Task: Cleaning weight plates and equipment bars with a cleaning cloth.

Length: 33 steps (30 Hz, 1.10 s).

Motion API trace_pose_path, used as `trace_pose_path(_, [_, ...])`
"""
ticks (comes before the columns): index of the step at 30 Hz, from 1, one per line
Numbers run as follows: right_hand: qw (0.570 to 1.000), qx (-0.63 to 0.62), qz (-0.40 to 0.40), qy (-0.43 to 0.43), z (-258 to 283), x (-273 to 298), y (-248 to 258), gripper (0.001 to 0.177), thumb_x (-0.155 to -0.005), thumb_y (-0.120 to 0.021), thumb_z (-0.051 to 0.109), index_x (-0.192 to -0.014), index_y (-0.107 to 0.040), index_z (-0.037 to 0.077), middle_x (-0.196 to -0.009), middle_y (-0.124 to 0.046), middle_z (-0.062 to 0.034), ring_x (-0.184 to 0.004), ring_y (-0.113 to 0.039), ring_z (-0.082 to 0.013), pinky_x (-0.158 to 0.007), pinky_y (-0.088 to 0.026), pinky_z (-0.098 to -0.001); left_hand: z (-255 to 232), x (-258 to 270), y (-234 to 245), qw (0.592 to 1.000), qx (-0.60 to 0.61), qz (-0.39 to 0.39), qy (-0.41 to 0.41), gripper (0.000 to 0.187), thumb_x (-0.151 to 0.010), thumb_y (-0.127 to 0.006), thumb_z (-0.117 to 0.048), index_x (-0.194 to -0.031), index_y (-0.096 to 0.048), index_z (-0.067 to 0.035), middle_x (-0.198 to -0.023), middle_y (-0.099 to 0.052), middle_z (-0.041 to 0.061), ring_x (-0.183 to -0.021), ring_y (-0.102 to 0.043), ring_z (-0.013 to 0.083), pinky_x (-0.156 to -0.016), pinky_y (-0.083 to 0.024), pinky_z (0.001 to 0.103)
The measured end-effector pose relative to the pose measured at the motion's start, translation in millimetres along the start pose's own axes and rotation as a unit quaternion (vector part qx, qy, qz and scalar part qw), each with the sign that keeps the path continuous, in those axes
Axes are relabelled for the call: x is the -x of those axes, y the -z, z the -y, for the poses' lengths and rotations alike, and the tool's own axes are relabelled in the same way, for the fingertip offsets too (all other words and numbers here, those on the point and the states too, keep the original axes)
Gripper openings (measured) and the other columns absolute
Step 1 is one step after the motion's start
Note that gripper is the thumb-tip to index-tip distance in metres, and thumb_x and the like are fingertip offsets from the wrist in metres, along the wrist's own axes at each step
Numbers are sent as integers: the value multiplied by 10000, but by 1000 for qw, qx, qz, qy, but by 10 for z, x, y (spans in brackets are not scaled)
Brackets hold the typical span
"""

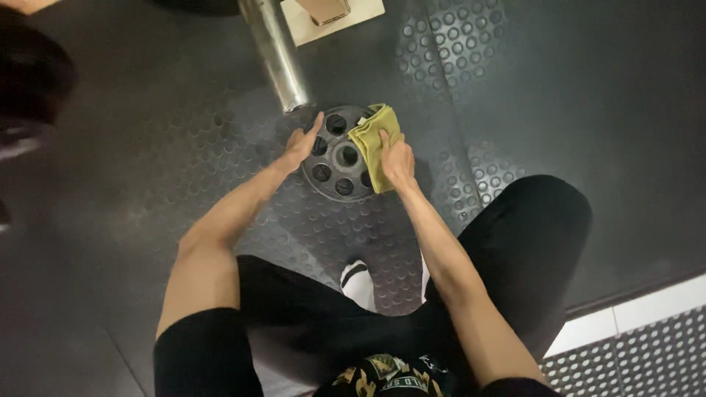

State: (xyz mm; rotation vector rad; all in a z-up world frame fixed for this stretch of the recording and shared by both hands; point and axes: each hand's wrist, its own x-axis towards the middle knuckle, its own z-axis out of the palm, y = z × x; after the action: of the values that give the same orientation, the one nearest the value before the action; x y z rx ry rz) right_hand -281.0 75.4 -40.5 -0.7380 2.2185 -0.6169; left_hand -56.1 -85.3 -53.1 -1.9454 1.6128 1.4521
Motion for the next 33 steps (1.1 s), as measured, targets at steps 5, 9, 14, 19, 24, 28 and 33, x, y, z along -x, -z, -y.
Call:
trace_pose_path(5, [999, 44, -24, -2, 9, 39, 91, 657, -1024, -502, 541, -1144, -626, -93, -1048, -674, -384, -1064, -632, -545, -910, -498, -590, 35, -419, -130, 999, -16, 30, -32, 1163, -866, -299, -889, -1562, -201, 38, -1633, -234, 247, -1518, -189, 411, -1197, -200, 513])
trace_pose_path(9, [994, 96, -37, 28, -81, 66, 79, 667, -1038, -485, 556, -1125, -629, -90, -1123, -662, -355, -1059, -641, -526, -895, -512, -572, 247, -594, -246, 996, -58, 34, -55, 973, -944, -302, -774, -1581, -256, -40, -1613, -283, 294, -1506, -236, 478, -1199, -249, 535])
trace_pose_path(14, [993, 111, -25, -25, -84, 139, 170, 590, -1034, -498, 508, -1155, -621, -56, -1182, -661, -307, -1086, -645, -490, -917, -499, -570, 337, -907, -373, 985, -95, -15, -145, 696, -1037, -400, -579, -1462, -425, -29, -1497, -357, 375, -1380, -344, 558, -1109, -345, 568])
trace_pose_path(19, [980, 191, -45, -16, -1537, -599, -356, 260, -986, -618, 222, -1092, -745, 21, -1124, -750, -251, -1108, -708, -411, -982, -548, -511, 386, -1196, -428, 935, -134, -117, -306, 444, -1044, -553, -409, -1196, -656, -5, -1171, -650, 313, -1140, -553, 545, -955, -449, 582])
trace_pose_path(24, [951, -42, -306, 18, -1407, -494, 843, 300, -935, -635, 128, -1205, -671, 1, -1057, -761, -215, -972, -742, -372, -829, -576, -487, 274, -860, -316, 935, -156, -106, -302, 408, -1055, -561, -394, -1121, -675, -7, -1058, -689, 279, -1037, -610, 520, -875, -465, 584])
trace_pose_path(28, [982, 3, -96, -163, 133, 289, 1500, 789, -956, -631, 201, -1630, -235, 93, -1058, -721, -269, -1001, -695, -425, -889, -521, -503, 40, -662, -155, 915, -167, -96, -355, 392, -1052, -563, -388, -1104, -685, -19, -993, -701, 265, -973, -640, 496, -816, -479, 574])
trace_pose_path(33, [999, 5, -6, 35, -527, 37, 633, 672, -917, -602, 493, -1547, -454, 313, -1391, -642, -149, -1205, -610, -441, -1002, -486, -509, -382, -956, -168, 876, -195, -88, -432, 404, -1058, -603, -408, -1080, -714, -20, -932, -701, 241, -855, -640, 466, -739, -484, 540])
